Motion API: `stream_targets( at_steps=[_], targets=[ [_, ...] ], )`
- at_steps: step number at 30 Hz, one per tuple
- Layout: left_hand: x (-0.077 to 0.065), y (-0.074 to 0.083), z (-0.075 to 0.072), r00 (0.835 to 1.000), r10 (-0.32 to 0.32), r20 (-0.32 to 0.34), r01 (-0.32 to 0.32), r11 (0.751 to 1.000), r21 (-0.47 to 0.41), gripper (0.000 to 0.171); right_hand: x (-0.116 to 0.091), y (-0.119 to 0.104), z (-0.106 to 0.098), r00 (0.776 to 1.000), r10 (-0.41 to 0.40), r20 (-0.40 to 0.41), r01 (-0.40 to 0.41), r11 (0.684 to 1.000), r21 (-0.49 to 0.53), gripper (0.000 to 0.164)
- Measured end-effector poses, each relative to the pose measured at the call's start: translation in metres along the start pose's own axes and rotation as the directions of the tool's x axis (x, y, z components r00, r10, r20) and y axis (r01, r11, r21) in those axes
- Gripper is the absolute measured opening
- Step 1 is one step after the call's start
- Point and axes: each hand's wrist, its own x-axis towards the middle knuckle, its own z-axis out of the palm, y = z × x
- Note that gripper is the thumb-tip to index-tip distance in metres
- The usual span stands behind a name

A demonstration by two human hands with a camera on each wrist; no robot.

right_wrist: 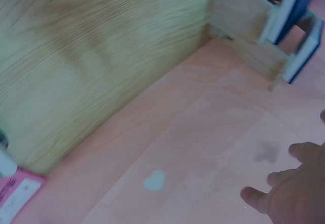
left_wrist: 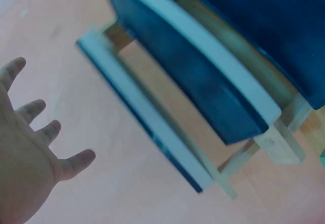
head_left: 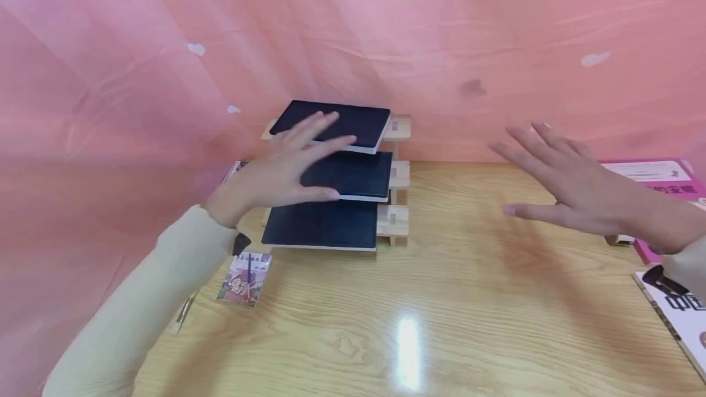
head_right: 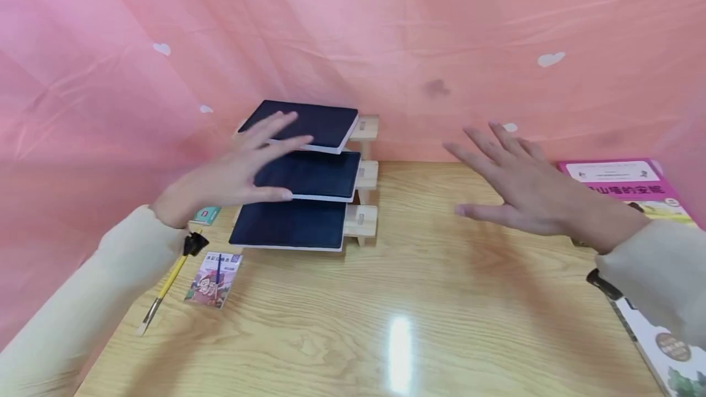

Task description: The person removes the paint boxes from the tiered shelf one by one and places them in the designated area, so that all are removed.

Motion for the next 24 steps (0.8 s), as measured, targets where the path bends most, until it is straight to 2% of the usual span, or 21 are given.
stream_targets(
  at_steps=[3, 5, 7, 9, 10, 12, 14, 16, 18, 19, 20, 21, 22, 24],
  targets=[
    [-0.012, -0.008, -0.007, 0.989, -0.057, -0.139, 0.035, 0.987, -0.157, 0.071, 0.001, 0.0, -0.001, 0.998, 0.059, -0.016, -0.057, 0.994, 0.096, 0.089],
    [-0.022, -0.013, -0.009, 0.967, -0.129, -0.221, 0.067, 0.962, -0.266, 0.068, 0.001, 0.0, -0.001, 0.995, 0.092, -0.026, -0.087, 0.985, 0.148, 0.09],
    [-0.033, -0.02, -0.008, 0.928, -0.222, -0.3, 0.103, 0.925, -0.365, 0.065, 0.003, -0.001, -0.001, 0.993, 0.117, -0.037, -0.108, 0.976, 0.188, 0.09],
    [-0.043, -0.029, -0.002, 0.877, -0.339, -0.341, 0.151, 0.868, -0.473, 0.06, 0.006, -0.002, 0.0, 0.988, 0.144, -0.048, -0.13, 0.965, 0.228, 0.089],
    [-0.048, -0.034, 0.003, 0.848, -0.402, -0.347, 0.181, 0.833, -0.523, 0.058, 0.009, -0.003, 0.0, 0.986, 0.16, -0.055, -0.141, 0.957, 0.253, 0.089],
    [-0.057, -0.046, 0.015, 0.785, -0.527, -0.326, 0.233, 0.738, -0.633, 0.052, 0.018, -0.005, 0.001, 0.979, 0.187, -0.082, -0.156, 0.943, 0.293, 0.089],
    [-0.064, -0.06, 0.029, 0.726, -0.642, -0.245, 0.291, 0.61, -0.737, 0.049, 0.03, -0.007, 0.003, 0.973, 0.2, -0.117, -0.15, 0.929, 0.338, 0.09],
    [-0.068, -0.075, 0.043, 0.678, -0.722, -0.137, 0.33, 0.465, -0.822, 0.05, 0.046, -0.01, 0.008, 0.968, 0.198, -0.152, -0.129, 0.918, 0.374, 0.091],
    [-0.07, -0.088, 0.055, 0.646, -0.763, -0.031, 0.344, 0.327, -0.88, 0.054, 0.063, -0.012, 0.014, 0.964, 0.199, -0.176, -0.113, 0.907, 0.407, 0.092],
    [-0.07, -0.095, 0.061, 0.636, -0.771, 0.013, 0.351, 0.274, -0.896, 0.057, 0.072, -0.014, 0.017, 0.963, 0.198, -0.185, -0.104, 0.901, 0.421, 0.092],
    [-0.069, -0.101, 0.066, 0.631, -0.774, 0.045, 0.35, 0.233, -0.907, 0.059, 0.081, -0.016, 0.02, 0.961, 0.205, -0.186, -0.105, 0.892, 0.44, 0.092],
    [-0.069, -0.106, 0.071, 0.63, -0.774, 0.066, 0.35, 0.207, -0.914, 0.061, 0.09, -0.018, 0.023, 0.959, 0.216, -0.186, -0.11, 0.884, 0.455, 0.093],
    [-0.068, -0.111, 0.075, 0.631, -0.772, 0.082, 0.352, 0.19, -0.917, 0.062, 0.099, -0.02, 0.026, 0.956, 0.229, -0.182, -0.116, 0.869, 0.48, 0.093],
    [-0.066, -0.119, 0.083, 0.629, -0.771, 0.099, 0.356, 0.173, -0.918, 0.063, 0.116, -0.025, 0.032, 0.951, 0.255, -0.178, -0.13, 0.845, 0.518, 0.095]
  ],
)
